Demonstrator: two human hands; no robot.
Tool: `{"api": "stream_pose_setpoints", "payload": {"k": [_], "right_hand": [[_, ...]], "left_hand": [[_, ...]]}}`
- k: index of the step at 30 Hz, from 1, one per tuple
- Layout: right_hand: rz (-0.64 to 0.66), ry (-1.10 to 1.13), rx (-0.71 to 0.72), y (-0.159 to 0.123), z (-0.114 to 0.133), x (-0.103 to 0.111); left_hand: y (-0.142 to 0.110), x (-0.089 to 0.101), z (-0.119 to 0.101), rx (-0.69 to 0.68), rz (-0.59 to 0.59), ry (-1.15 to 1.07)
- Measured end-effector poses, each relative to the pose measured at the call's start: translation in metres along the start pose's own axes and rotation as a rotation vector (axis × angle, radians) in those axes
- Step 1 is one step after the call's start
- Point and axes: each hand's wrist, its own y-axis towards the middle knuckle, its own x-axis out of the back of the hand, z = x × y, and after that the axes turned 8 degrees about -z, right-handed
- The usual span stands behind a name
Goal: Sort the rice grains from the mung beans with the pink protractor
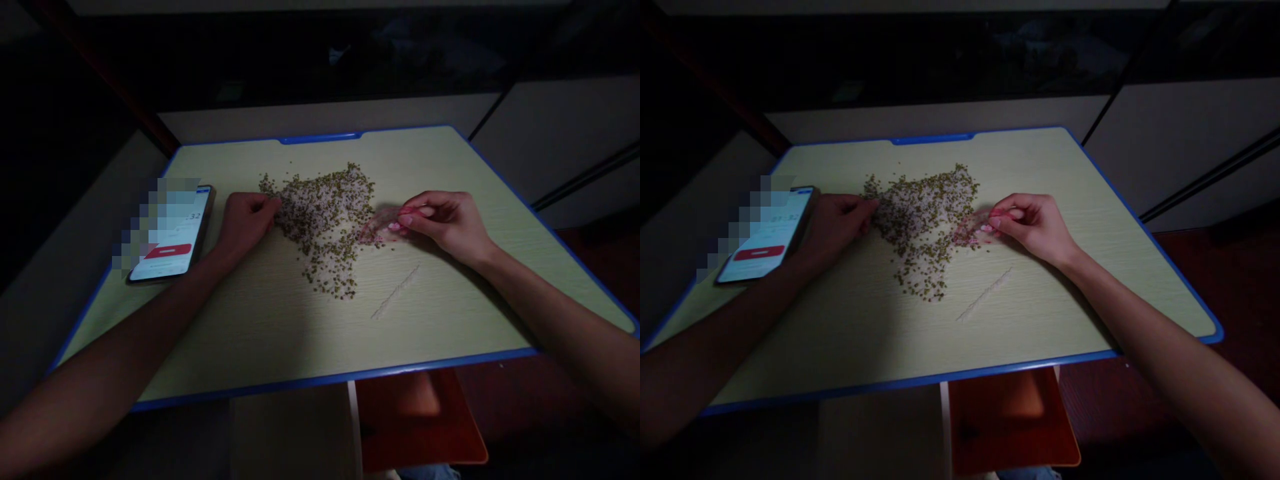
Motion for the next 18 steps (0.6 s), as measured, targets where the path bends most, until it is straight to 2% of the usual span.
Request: {"api": "stream_pose_setpoints", "payload": {"k": [7,14,18], "right_hand": [[-0.039,0.029,0.009,-0.001,0.004,0.002],[0.042,0.106,-0.061,0.001,0.001,0.015],[0.066,0.071,-0.069,0.001,0.0,0.023]], "left_hand": [[0.001,-0.001,0.002,-0.002,0.002,-0.017],[-0.001,0.0,0.0,-0.006,0.0,-0.011],[-0.001,0.001,-0.001,-0.001,0.004,-0.005]]}}
